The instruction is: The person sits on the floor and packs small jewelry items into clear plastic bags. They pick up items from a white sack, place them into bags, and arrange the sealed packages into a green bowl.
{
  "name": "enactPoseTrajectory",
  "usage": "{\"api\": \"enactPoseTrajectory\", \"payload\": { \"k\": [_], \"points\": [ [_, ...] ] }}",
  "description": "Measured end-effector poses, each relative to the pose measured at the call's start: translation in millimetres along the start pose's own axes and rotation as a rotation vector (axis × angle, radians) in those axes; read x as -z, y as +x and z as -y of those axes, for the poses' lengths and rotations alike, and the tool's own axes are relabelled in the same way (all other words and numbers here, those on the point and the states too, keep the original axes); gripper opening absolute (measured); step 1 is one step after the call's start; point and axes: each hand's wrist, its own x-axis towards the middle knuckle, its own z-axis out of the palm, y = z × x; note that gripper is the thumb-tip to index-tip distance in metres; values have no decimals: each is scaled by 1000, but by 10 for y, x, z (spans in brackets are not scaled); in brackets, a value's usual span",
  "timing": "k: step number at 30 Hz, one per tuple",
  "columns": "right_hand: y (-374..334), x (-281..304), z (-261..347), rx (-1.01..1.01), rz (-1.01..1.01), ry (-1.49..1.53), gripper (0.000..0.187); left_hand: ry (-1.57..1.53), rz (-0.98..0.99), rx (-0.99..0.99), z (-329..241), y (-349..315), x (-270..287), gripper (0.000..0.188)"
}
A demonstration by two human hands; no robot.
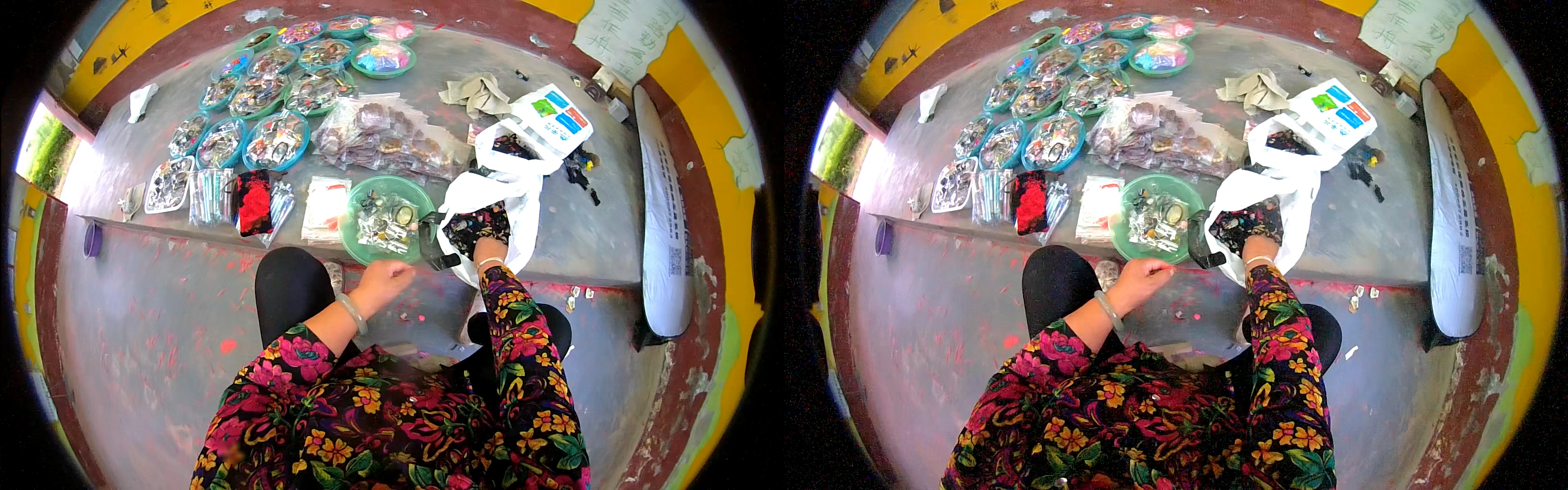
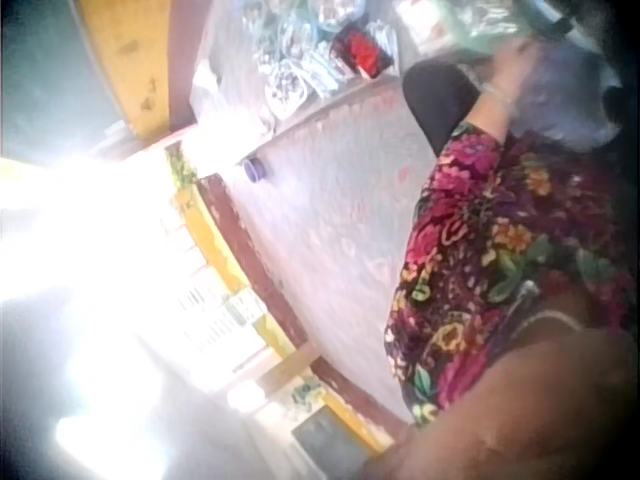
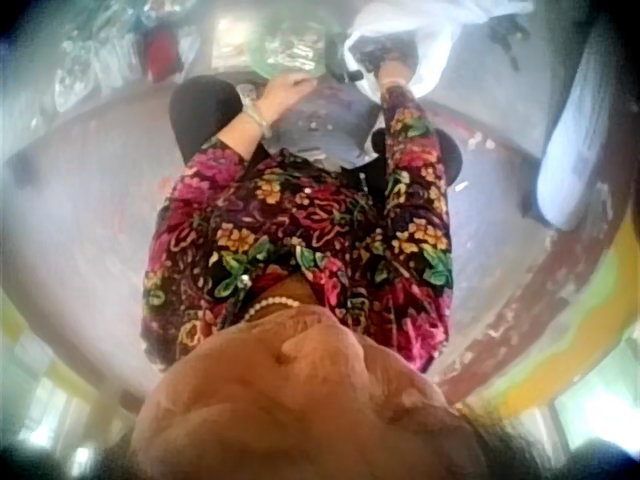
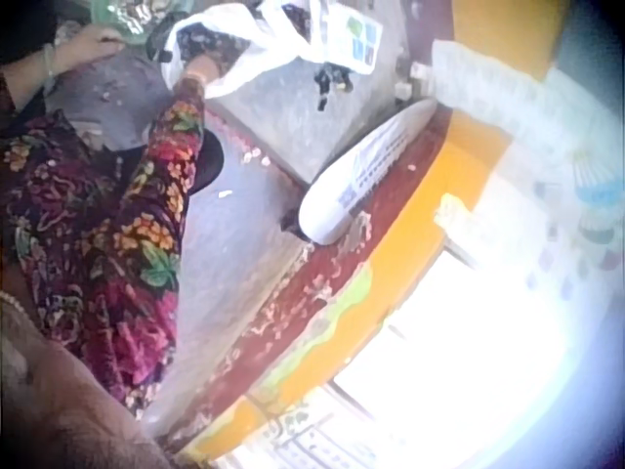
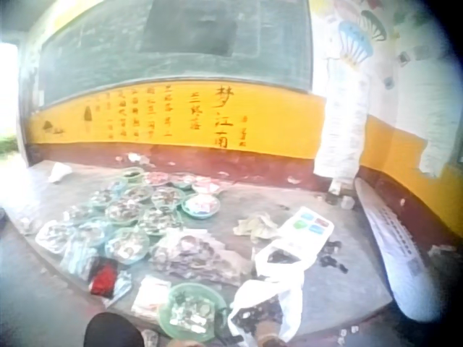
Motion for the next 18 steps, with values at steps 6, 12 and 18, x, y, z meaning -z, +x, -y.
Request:
{"api": "enactPoseTrajectory", "payload": {
  "k": [6,12,18],
  "points": [
    [56,284,-178,-12,62,177,24,55,-40,-77,66,6,-24,26],
    [501,429,-559,498,85,-113,27,83,-23,-67,78,48,-11,27],
    [253,452,-422,297,-74,45,24,68,-29,-62,108,34,-14,25]
  ]
}}
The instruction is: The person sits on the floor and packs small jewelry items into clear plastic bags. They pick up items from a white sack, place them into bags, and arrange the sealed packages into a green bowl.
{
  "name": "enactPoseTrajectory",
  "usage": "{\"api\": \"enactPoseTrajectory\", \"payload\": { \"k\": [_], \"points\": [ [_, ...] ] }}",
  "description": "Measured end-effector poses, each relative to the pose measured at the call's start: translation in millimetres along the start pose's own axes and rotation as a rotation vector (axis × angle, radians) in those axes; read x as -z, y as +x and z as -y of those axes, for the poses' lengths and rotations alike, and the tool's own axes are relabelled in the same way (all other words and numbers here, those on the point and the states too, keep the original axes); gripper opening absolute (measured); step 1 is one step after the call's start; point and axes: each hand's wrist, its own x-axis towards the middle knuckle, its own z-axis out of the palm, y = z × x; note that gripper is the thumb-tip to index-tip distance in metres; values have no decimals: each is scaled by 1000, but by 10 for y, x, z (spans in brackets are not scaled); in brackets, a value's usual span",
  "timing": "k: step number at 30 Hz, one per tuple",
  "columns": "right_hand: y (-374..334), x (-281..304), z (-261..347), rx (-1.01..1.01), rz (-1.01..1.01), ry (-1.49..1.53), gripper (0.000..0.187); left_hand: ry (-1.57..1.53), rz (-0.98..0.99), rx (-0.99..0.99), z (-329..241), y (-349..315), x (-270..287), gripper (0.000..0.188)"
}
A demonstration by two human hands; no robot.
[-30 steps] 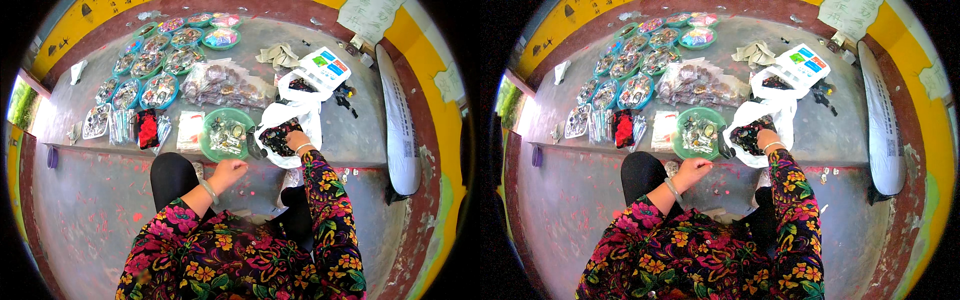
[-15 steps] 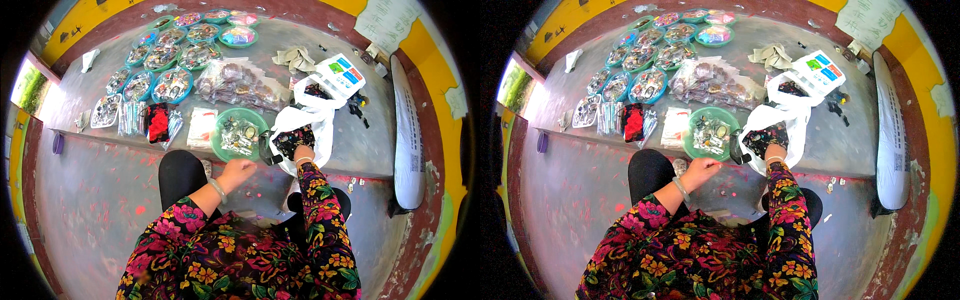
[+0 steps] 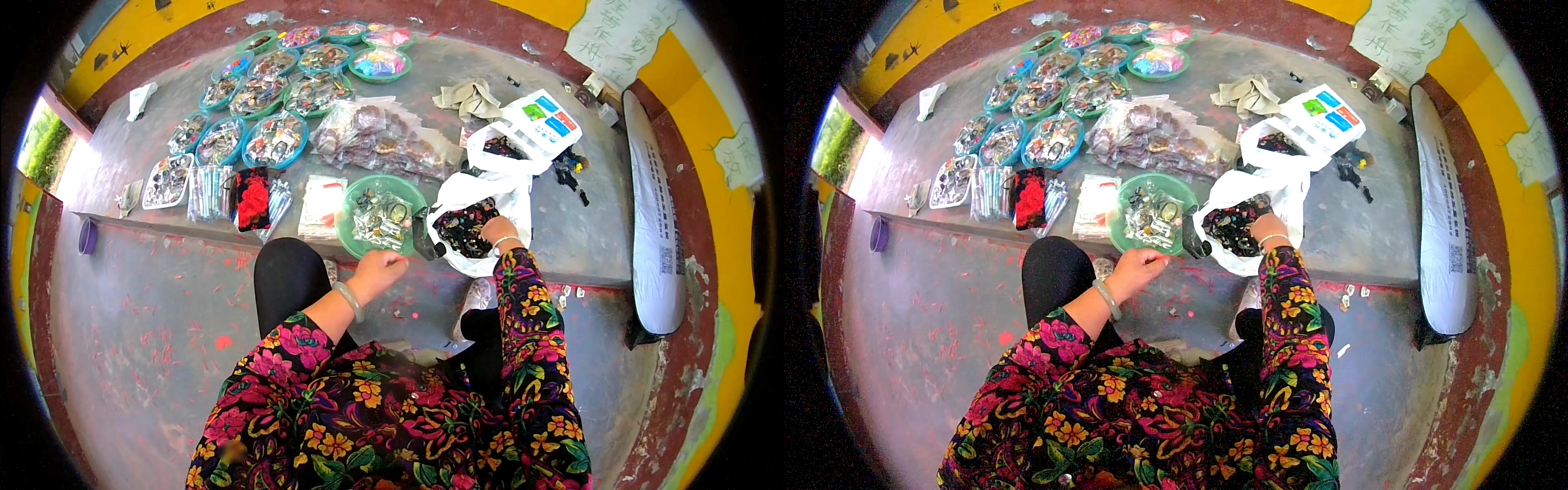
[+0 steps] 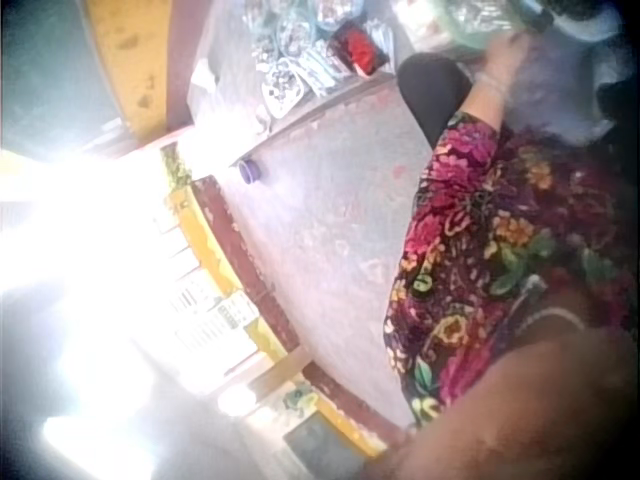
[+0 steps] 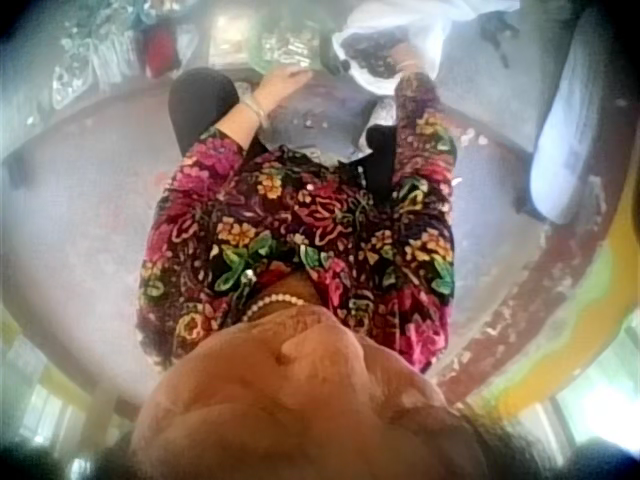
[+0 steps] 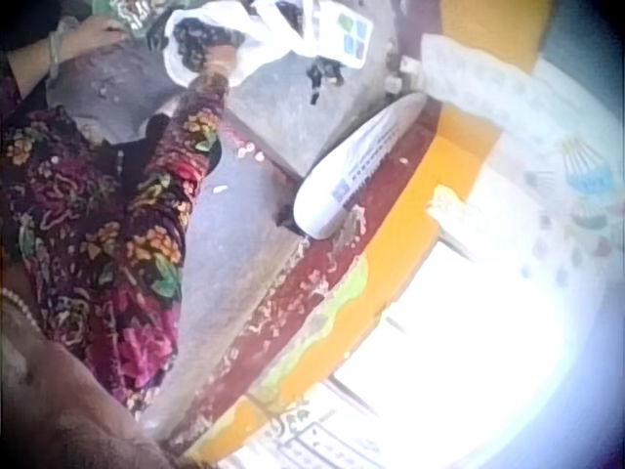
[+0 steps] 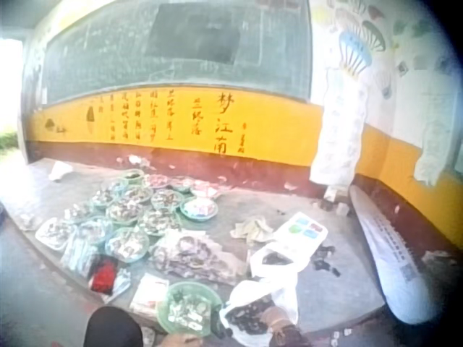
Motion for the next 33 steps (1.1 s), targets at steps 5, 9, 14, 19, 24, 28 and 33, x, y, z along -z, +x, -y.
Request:
{"api": "enactPoseTrajectory", "payload": {
  "k": [5,9,14,19,24,28,33],
  "points": [
    [-128,-220,276,-115,134,185,27,-27,-9,10,0,-20,14,25],
    [-197,-478,391,-187,-23,-1,26,-38,-18,-15,-7,-21,-27,26],
    [-135,-439,450,-191,42,-24,23,-38,-7,18,-31,-27,-14,27],
    [96,-514,6,-79,-4,-65,25,-20,9,32,-54,1,-28,26],
    [-62,231,6,-3,-3,85,24,5,-17,28,5,-20,9,27],
    [-185,408,-74,-159,-2,880,16,-9,-18,40,65,-12,18,27],
    [-559,913,89,-215,-4,1483,15,-30,0,12,-19,-28,42,24]
  ]
}}
